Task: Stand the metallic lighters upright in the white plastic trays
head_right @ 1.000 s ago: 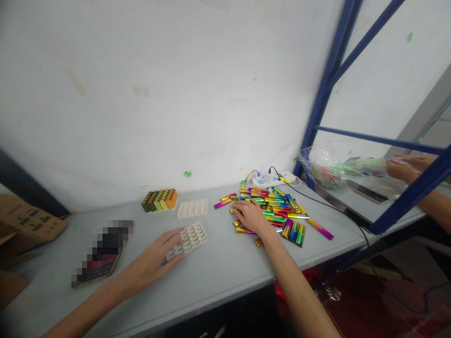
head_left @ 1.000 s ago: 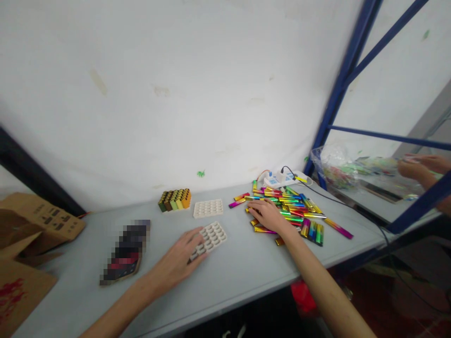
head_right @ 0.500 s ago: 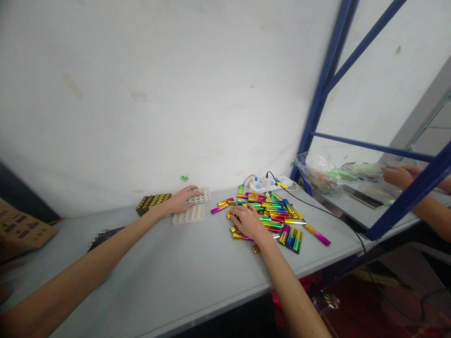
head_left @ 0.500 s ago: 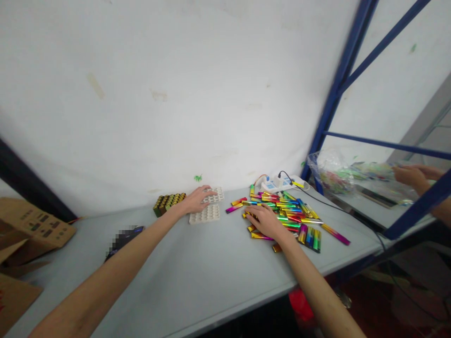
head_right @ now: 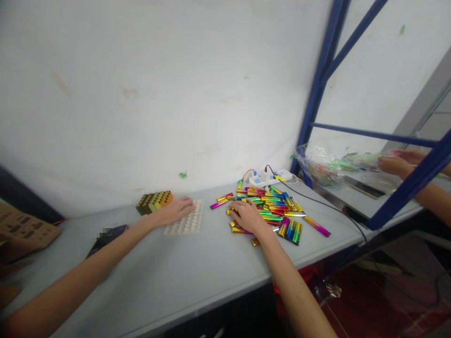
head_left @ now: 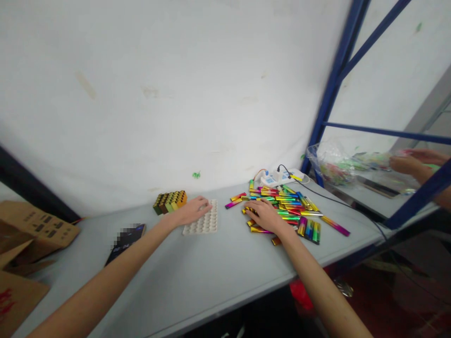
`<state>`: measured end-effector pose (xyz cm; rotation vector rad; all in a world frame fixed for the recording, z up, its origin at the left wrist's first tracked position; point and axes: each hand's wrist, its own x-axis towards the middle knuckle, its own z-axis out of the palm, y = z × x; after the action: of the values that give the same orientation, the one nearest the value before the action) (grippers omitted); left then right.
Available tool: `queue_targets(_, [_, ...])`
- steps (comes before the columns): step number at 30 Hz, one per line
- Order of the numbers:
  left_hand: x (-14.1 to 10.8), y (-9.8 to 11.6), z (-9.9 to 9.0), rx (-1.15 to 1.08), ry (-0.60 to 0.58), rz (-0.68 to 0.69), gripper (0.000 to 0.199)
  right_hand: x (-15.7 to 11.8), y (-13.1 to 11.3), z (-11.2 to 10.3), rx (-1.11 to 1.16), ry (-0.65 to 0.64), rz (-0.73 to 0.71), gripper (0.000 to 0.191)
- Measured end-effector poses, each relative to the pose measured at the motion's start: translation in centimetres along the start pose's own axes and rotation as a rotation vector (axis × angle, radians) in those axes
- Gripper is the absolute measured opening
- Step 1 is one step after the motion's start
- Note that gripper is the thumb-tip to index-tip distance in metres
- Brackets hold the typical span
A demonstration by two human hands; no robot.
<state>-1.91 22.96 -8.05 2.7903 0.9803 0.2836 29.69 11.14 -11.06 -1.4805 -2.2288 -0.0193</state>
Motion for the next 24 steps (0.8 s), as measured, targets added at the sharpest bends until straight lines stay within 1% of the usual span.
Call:
queue_targets(5, [-3.4,2.4,2.3,0.028,0.108,-0.010,0.049,-0.1,0.2,0.1,0.011,-0.006,-0.002,0.029])
queue_targets(9, [-4.3,3.4,4.4,0.018,0.208,-0.056,0.046,-0.1,0.3,0.2,0.015,-0.013,0.009,0.029])
queue_targets(12, [-4.4,4.0,5.5,0.006,0.307,-0.119,0.044,-0.1,0.3,0.3,0.010,-0.022,0.015,0.028])
queue_targets(15, [-4.2,4.4,6.2,0.016,0.364,-0.176,0.042,0.0,0.2,0.2,0.001,-0.022,0.019,0.028])
queue_targets(20, [-3.1,4.1,6.6,0.025,0.394,-0.220,0.040,0.0,0.1,0.2,-0.012,-0.010,0.013,0.029])
queue_targets(24, [-2.2,3.6,6.4,0.015,0.401,-0.217,0.039,-0.1,0.1,0.1,-0.006,0.041,0.002,0.028])
